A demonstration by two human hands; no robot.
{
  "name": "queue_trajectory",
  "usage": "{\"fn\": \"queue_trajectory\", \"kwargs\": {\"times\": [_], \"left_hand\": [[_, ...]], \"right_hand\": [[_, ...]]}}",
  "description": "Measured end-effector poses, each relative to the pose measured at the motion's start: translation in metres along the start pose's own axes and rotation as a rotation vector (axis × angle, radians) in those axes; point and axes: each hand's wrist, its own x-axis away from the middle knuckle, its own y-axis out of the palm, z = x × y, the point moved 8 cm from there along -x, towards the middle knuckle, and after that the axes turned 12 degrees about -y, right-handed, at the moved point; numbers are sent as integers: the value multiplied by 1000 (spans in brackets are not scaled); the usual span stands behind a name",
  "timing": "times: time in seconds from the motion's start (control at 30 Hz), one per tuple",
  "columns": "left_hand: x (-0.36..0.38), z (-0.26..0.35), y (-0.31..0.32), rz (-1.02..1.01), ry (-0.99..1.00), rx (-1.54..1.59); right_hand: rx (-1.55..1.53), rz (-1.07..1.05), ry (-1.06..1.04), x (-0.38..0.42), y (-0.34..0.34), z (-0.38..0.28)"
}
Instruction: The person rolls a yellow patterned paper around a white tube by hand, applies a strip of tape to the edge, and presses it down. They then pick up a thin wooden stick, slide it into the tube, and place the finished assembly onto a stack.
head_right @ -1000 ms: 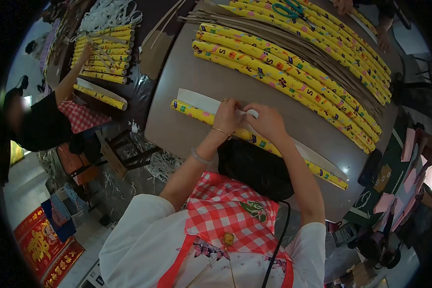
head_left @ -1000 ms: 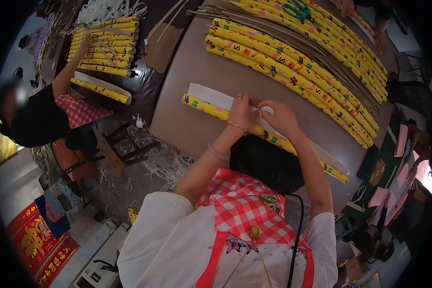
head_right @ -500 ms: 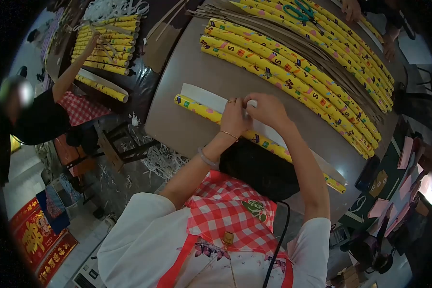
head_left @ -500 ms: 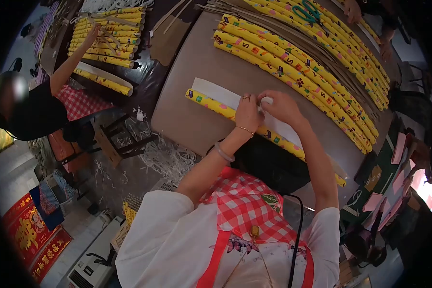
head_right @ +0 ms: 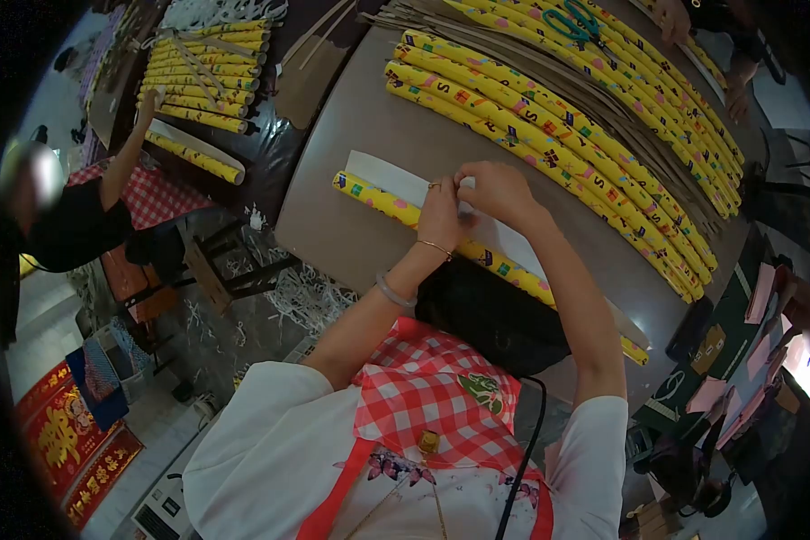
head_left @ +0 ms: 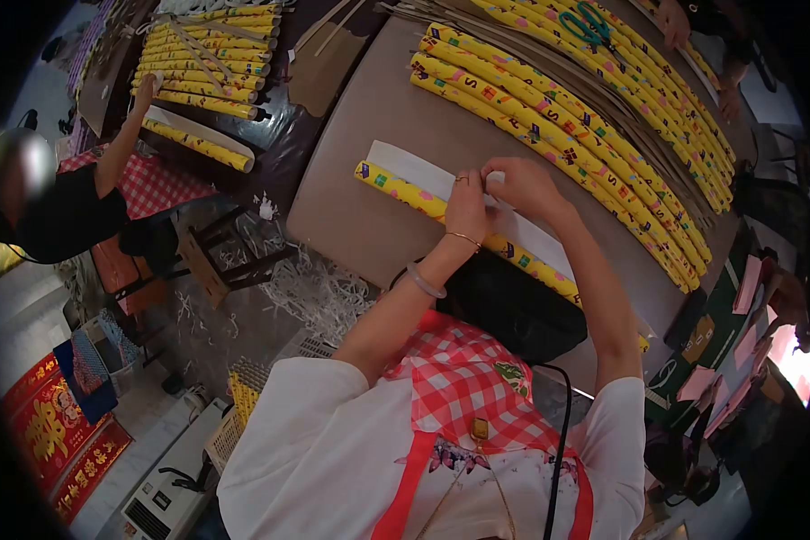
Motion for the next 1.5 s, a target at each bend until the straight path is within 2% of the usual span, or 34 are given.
{"fn": "queue_trajectory", "kwargs": {"times": [0.07,0.6,0.7,0.77,0.97,1.27,1.3,1.37,1.5], "left_hand": [[0,-1,0,-47,-57,19],[-2,-3,-3,-14,-43,65],[-2,-2,-4,-13,-47,82],[-2,-1,-5,-41,-103,98],[-5,-6,-1,-37,-72,87],[-5,-4,-1,-99,-113,68],[-5,-7,2,-99,-110,68],[-3,0,-4,52,74,66],[0,-1,-2,9,70,71]], "right_hand": [[-3,-16,20,-1,0,0],[-27,11,29,-10,1,-2],[-124,-39,103,-9,3,1],[-47,-21,44,-13,4,3],[-74,60,-7,-13,3,4],[-163,95,48,-8,2,4],[-162,99,48,-5,4,6],[-119,234,-31,7,-1,4],[-170,242,61,43,-6,-1]]}}
